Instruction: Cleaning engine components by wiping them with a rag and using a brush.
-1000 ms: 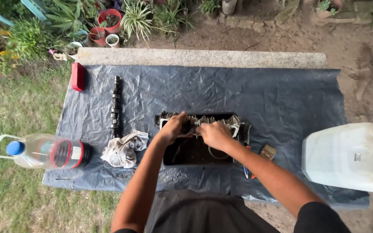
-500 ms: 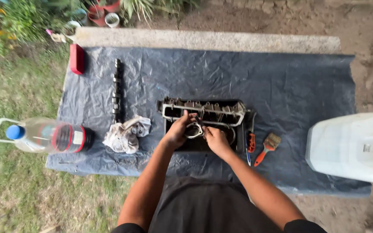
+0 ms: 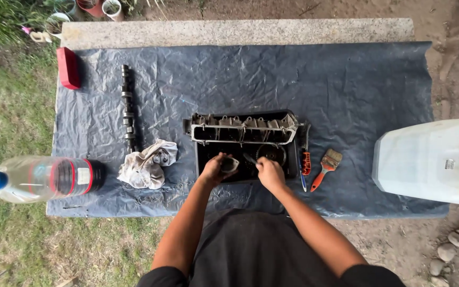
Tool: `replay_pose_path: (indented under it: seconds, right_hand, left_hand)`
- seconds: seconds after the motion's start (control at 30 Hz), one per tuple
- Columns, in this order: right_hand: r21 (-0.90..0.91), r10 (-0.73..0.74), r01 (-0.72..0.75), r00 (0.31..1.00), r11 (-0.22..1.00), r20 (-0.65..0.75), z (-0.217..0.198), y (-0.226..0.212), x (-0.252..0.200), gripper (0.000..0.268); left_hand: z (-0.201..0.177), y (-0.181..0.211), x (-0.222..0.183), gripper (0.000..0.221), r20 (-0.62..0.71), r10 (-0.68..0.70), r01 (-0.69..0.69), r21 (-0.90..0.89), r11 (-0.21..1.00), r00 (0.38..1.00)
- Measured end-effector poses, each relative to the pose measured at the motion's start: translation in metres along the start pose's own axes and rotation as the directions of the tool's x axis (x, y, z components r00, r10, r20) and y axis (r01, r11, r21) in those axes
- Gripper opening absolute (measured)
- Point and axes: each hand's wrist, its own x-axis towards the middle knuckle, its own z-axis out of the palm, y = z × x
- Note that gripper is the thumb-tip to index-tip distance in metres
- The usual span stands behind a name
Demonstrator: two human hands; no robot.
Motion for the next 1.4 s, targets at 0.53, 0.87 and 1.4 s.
replay_pose_path:
  seconds: [0.53,0.87,1.4]
  right_hand:
    - [-0.072,0.026,-0.022,0.998,0.997,0.054,0.01,0.005,0.034,0.02]
    - [-0.247,-0.064,0.059,0.998,0.967,-0.014,0.025,0.026,0.022,0.027]
    - [0.04,-0.064,0.063,0.998,0.997,0.02,0.017,0.025,0.016,0.021]
  left_hand:
    - [0.003,0.025,-0.016,0.053,-0.06,0.008,-0.011,-0.047,0.999,0.998]
    - [0.029,0.032,-0.063,0.049,0.006,0.136,-0.135,0.176,0.975,0.991]
    - [-0.016,-0.004,0.019,0.062,0.501,0.525,-0.263,0.847,-0.462,0.688]
